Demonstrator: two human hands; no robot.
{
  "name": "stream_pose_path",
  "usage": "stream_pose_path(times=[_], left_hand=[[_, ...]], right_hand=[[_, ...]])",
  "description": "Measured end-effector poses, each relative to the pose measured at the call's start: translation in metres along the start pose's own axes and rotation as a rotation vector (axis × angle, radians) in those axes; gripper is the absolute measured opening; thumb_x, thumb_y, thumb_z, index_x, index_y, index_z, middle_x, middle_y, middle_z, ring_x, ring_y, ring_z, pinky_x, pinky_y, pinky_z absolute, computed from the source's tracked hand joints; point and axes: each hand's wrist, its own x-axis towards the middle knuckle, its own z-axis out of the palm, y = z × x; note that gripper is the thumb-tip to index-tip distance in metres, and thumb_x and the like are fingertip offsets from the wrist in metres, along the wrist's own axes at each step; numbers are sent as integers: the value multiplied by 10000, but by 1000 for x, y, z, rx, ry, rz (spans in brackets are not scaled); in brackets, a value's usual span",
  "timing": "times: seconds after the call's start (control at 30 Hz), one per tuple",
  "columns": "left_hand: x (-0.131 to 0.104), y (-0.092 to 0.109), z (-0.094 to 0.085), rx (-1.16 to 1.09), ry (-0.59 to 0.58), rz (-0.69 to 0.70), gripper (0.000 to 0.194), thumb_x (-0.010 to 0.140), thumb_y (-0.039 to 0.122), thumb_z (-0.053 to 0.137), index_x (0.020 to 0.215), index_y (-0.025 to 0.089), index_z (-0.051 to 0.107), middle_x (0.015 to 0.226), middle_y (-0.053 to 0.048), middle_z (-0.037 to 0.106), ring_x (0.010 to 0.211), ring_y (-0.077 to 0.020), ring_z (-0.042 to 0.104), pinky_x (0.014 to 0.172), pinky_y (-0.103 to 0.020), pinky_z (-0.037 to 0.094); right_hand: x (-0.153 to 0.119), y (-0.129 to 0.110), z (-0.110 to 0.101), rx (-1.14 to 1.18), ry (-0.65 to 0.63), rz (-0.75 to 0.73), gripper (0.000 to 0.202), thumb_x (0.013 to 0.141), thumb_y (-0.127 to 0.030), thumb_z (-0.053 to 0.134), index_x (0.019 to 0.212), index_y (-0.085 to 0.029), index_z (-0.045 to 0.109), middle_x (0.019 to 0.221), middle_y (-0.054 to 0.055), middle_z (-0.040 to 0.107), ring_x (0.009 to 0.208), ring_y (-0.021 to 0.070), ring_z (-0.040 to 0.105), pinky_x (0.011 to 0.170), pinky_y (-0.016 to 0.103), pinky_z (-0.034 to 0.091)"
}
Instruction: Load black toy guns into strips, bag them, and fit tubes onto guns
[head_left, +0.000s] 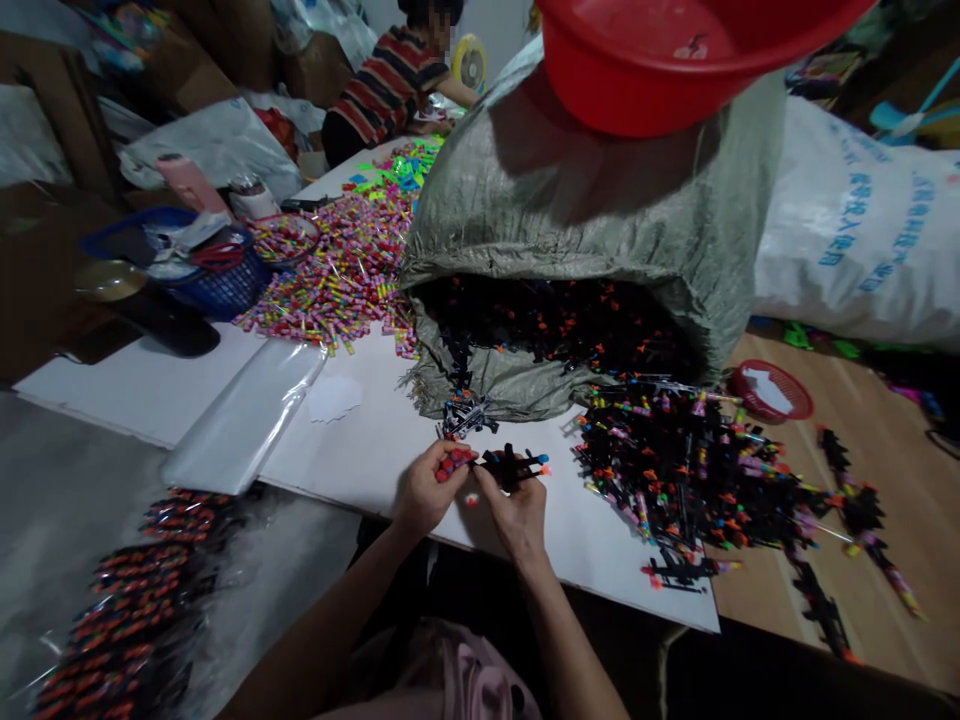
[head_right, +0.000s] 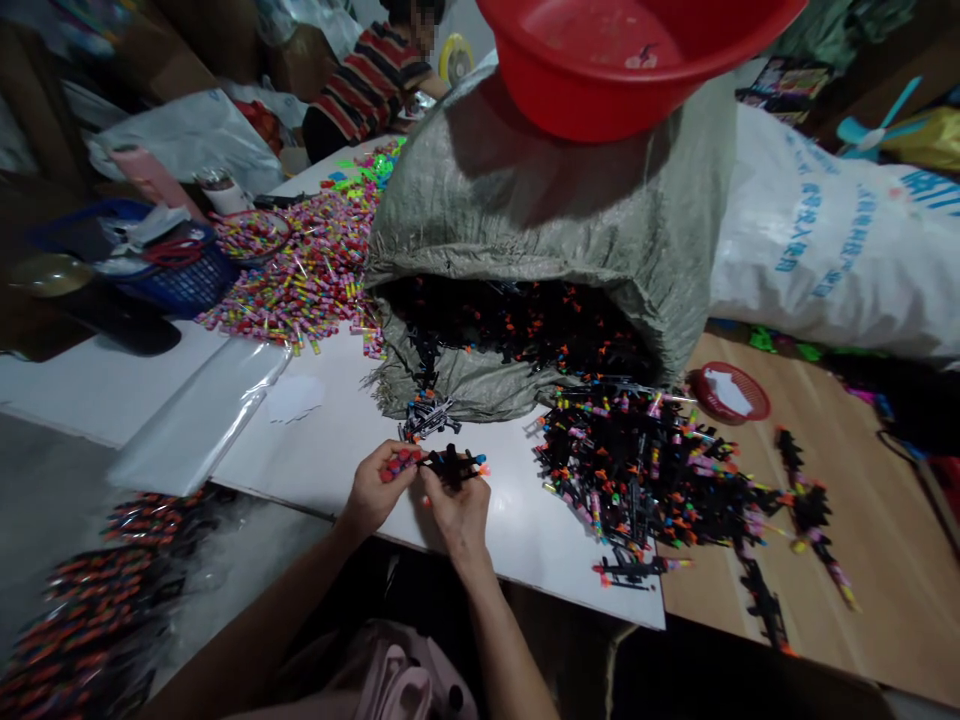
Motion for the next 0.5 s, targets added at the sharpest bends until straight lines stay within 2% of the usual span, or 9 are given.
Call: stream_pose_path(times=[0.1, 0.23, 0.3, 0.37, 0.43, 0.5], left_hand=[[-1, -1, 3, -5, 28, 30, 193, 680, 263, 625, 851, 176, 647, 793, -37, 724, 703, -133, 653, 648, -220, 507], [-4, -2, 5, 138, 93, 143, 151, 734, 224, 593, 863, 176, 655, 719, -23, 711, 628, -122, 644, 587, -204, 500], [-6, -3, 5, 286, 163, 283, 152, 772, 199, 566, 892, 179, 657, 762, -33, 723, 646, -128, 658, 606, -214, 513], [-9, -3, 6, 457, 226, 480, 170, 792, 163, 546, 917, 179, 660, 817, -50, 732, 711, -146, 679, 665, -235, 533], [-11, -5, 8, 601, 240, 672, 203, 801, 126, 520, 936, 176, 663, 850, -67, 735, 792, -167, 690, 738, -261, 544], [-13, -8, 11, 671, 228, 785, 236, 805, 97, 491, 948, 169, 665, 869, -81, 736, 837, -178, 692, 779, -276, 545]], right_hand=[[0, 3, 1, -48, 39, -23, 244, 655, -416, 646, 703, -183, 701, 658, 41, 717, 570, 174, 627, 536, 265, 506], [0, 5, 4, -81, 108, -27, 276, 651, -452, 654, 668, -179, 689, 623, 43, 706, 557, 174, 617, 541, 265, 497], [-1, 4, 6, -61, 141, 0, 294, 638, -469, 658, 654, -176, 678, 595, 41, 693, 534, 168, 603, 530, 266, 493], [-3, 4, 9, -16, 164, 42, 306, 631, -478, 659, 642, -172, 663, 564, 36, 675, 507, 159, 583, 504, 263, 483], [-4, 5, 14, 46, 196, 76, 308, 627, -477, 662, 645, -170, 649, 553, 28, 661, 498, 150, 569, 482, 256, 473], [-3, 6, 17, 107, 209, 94, 296, 610, -463, 677, 647, -173, 635, 553, 13, 650, 499, 141, 560, 477, 251, 470]])
